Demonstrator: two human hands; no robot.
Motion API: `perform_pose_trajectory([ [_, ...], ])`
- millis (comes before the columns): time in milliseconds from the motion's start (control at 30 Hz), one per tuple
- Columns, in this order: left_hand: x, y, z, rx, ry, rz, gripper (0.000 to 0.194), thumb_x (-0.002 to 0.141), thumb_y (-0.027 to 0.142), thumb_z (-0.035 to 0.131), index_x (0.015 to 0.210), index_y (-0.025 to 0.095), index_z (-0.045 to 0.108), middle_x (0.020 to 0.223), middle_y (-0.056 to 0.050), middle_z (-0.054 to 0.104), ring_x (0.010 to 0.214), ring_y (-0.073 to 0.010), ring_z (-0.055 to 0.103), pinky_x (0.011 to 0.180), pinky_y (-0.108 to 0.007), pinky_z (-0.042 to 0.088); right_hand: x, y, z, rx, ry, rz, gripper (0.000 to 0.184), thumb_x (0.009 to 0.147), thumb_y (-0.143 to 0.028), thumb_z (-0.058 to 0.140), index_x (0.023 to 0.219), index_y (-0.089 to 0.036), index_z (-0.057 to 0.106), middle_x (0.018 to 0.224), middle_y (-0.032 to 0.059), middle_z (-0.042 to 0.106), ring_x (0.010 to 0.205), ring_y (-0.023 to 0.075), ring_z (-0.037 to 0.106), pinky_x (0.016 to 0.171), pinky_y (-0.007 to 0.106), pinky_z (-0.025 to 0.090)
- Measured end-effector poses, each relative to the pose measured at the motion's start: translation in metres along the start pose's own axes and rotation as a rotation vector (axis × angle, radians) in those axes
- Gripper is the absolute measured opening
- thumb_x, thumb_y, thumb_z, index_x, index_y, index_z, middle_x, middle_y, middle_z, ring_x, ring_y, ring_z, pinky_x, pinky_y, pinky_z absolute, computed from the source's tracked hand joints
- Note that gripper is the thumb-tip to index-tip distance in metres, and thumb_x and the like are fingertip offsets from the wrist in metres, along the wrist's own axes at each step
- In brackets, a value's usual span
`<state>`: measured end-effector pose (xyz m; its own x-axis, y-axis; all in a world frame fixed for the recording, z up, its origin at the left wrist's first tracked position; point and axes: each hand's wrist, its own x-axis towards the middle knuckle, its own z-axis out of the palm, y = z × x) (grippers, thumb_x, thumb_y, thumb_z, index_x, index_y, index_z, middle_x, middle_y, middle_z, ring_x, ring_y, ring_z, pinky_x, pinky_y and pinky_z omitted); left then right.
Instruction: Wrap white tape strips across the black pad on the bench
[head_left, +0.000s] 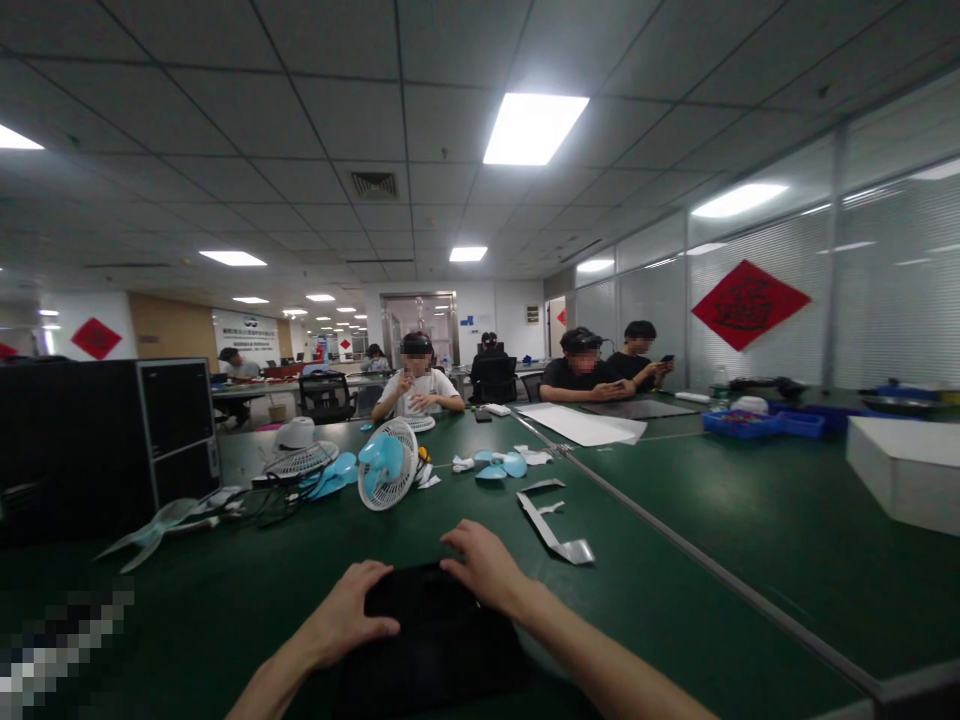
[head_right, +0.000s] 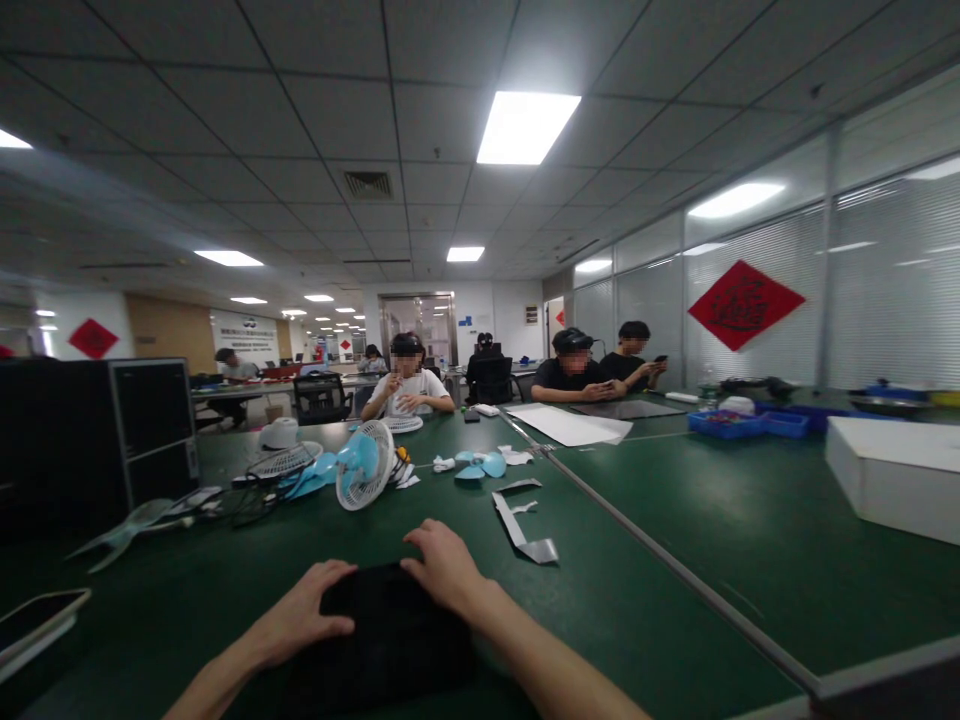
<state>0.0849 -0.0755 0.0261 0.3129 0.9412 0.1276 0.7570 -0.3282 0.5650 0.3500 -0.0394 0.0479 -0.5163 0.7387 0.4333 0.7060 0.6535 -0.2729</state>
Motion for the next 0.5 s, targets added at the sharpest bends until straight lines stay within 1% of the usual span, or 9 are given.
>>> perform_pose_trajectory([
  [133, 0.001, 0.001, -0.001, -0.043, -0.012, -0.038, 0.082, 0.064, 0.058, 0.067, 0.132, 0.018, 0.047, 0.138, -0.012, 0.044, 0.126, -0.0286, 0.041, 0.108, -0.037, 0.03, -0.022, 0.04, -0.032, -0.223, 0.097, 0.204, 0.025, 0.082, -0.031, 0.058, 0.105, -0.021, 0.062, 0.107, 0.0083, 0.059, 0.102, 0.0231, 0.055, 0.086, 0.031, 0.044],
  [233, 0.003, 0.0, 0.001, -0.052, -0.008, -0.034, 0.082, 0.064, 0.058, 0.066, 0.132, 0.019, 0.047, 0.139, -0.011, 0.044, 0.127, -0.029, 0.04, 0.109, -0.038, 0.03, -0.047, 0.074, -0.051, -0.361, 0.127, 0.331, 0.03, 0.079, -0.034, 0.06, 0.106, -0.02, 0.059, 0.111, 0.0099, 0.057, 0.103, 0.0253, 0.054, 0.083, 0.033, 0.046],
  [300, 0.005, -0.002, 0.002, -0.048, -0.007, -0.037, 0.081, 0.064, 0.059, 0.065, 0.132, 0.019, 0.047, 0.139, -0.011, 0.044, 0.127, -0.0292, 0.04, 0.109, -0.039, 0.03, -0.063, 0.092, -0.056, -0.409, 0.116, 0.373, 0.035, 0.077, -0.035, 0.063, 0.107, -0.019, 0.058, 0.112, 0.0106, 0.056, 0.104, 0.0259, 0.053, 0.081, 0.033, 0.046],
  [367, 0.006, -0.005, 0.003, -0.046, -0.011, -0.047, 0.081, 0.065, 0.06, 0.065, 0.133, 0.019, 0.047, 0.14, -0.011, 0.043, 0.127, -0.0294, 0.04, 0.109, -0.04, 0.03, -0.075, 0.102, -0.057, -0.432, 0.083, 0.405, 0.037, 0.075, -0.036, 0.064, 0.107, -0.019, 0.058, 0.113, 0.0109, 0.056, 0.105, 0.0261, 0.053, 0.08, 0.033, 0.046],
  [500, 0.007, -0.007, 0.003, -0.037, -0.019, -0.055, 0.083, 0.064, 0.06, 0.064, 0.133, 0.018, 0.046, 0.14, -0.012, 0.042, 0.127, -0.0289, 0.04, 0.108, -0.039, 0.031, -0.079, 0.103, -0.053, -0.443, -0.007, 0.445, 0.029, 0.078, -0.035, 0.06, 0.102, -0.019, 0.061, 0.108, 0.0107, 0.06, 0.1, 0.0252, 0.057, 0.078, 0.032, 0.046],
])
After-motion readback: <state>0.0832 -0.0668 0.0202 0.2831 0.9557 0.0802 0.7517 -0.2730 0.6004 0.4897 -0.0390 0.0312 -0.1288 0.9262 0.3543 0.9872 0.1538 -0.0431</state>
